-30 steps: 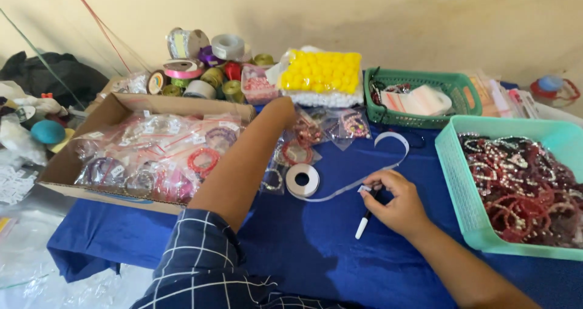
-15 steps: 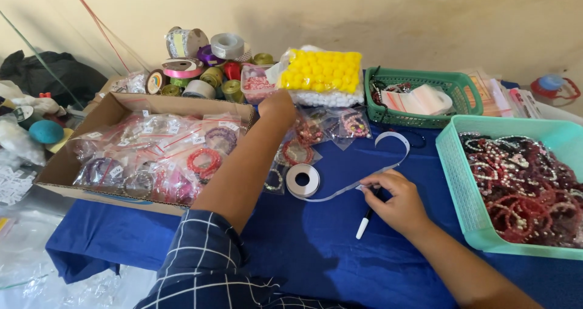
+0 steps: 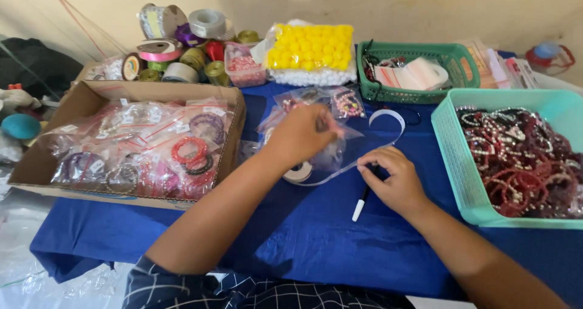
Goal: The person labels small plastic bags containing beaded bracelets by writing on a white adhesive strip with a marker and attaching it to the bags. The person handles multiple sealed bags and a roll of white tape on a table covered with a blue cloth.
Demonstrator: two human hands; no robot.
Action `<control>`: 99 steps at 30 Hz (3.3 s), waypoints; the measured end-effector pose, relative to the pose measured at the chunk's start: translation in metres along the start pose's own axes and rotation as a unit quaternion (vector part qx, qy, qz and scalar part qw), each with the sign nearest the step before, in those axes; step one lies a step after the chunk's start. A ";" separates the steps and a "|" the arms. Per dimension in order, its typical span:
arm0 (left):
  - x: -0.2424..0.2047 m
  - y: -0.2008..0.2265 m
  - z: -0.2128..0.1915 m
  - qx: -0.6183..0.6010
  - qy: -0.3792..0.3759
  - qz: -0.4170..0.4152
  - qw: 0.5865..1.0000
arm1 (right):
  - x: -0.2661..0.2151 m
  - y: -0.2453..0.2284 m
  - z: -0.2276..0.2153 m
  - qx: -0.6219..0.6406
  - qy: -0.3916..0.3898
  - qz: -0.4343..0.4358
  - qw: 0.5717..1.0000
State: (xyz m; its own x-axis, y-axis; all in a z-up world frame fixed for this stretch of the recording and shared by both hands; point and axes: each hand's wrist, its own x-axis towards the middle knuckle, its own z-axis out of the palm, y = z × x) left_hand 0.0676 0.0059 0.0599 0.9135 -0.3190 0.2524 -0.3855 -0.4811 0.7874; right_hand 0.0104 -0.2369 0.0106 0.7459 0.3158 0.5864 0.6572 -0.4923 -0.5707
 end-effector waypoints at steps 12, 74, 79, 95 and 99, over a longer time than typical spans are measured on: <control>-0.053 -0.043 0.056 -0.338 -0.125 -0.131 0.923 | 0.001 0.005 -0.002 -0.002 0.018 0.046 0.999; -0.070 -0.018 0.059 -0.291 -0.043 -0.077 0.953 | -0.011 -0.013 0.005 0.369 -0.046 0.235 0.898; -0.069 -0.016 0.057 -0.288 -0.039 -0.087 0.953 | -0.018 -0.001 0.009 0.349 -0.035 0.236 0.906; -0.092 0.038 -0.051 -0.119 0.044 -0.037 0.991 | -0.018 0.028 0.010 0.345 -0.006 0.190 0.919; -0.119 0.026 -0.093 -0.096 0.203 -0.067 0.972 | -0.019 0.026 0.011 0.312 -0.015 0.209 0.927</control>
